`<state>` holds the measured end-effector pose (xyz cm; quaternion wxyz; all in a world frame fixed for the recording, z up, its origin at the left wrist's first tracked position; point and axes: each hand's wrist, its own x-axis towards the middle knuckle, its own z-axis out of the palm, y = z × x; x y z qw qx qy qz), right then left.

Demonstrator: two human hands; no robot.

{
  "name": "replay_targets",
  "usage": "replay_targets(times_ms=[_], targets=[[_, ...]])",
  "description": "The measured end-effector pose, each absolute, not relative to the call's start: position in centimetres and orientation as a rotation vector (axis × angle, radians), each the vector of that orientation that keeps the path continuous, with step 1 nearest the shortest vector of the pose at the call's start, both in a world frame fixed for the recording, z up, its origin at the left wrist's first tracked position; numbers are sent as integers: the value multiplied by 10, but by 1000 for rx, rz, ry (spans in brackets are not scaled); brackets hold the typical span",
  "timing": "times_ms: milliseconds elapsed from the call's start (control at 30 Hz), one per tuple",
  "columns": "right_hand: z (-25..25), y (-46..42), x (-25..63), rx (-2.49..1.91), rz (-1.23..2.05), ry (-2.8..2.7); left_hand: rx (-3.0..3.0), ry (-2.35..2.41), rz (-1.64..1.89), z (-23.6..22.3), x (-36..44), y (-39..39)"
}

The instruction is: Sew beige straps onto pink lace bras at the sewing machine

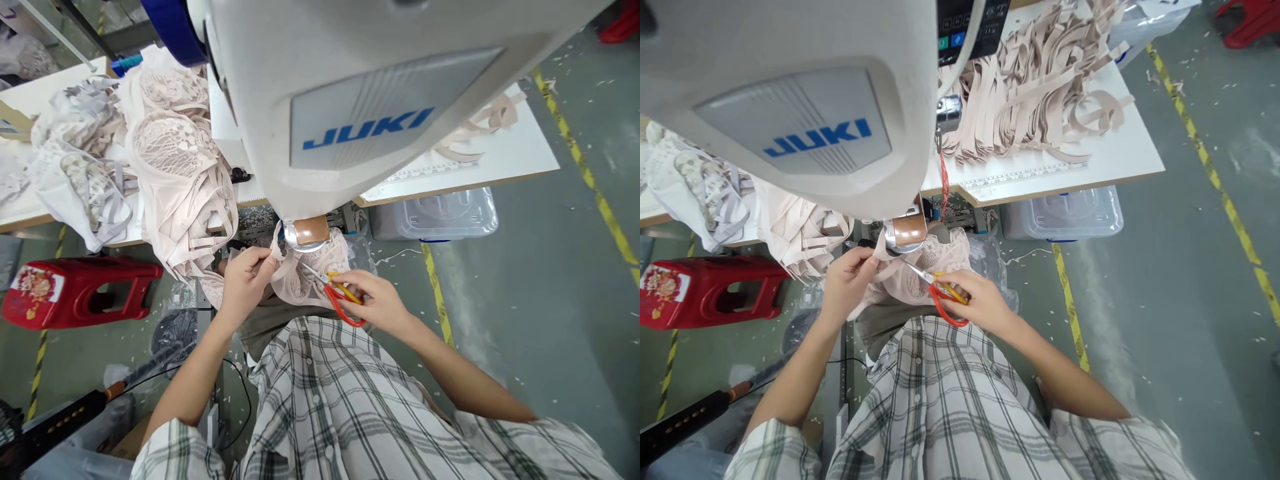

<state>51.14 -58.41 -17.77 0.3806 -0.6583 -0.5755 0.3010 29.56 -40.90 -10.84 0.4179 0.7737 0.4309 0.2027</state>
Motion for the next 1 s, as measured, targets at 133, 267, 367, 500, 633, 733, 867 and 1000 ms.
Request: replay_targets(times_ms=[133,267,367,500,633,733,867,1000], targets=[[-173,-589,561,-1986,714,-1408,2268,1086,527,-112,287,-404],[-158,-557,626,-2382,458,-1226,2242,1047,330,-104,287,-396],[-151,-515,674,-2531,171,-1329,2113,925,69,-93,291,-387],[-151,-479,706,-2404,-24,-1543,2287,829,-49,-87,294,-380],[-155,-496,663,-2199,-130,-1327,2619,843,99,-98,303,-395],[-153,-527,591,-1804,588,-1558,2868,603,227,-103,316,-418],[-146,-548,514,-1337,1141,-1537,2804,524,482,-92,340,-446],[-131,-539,499,-1359,1052,-963,2242,757,491,-77,362,-459]])
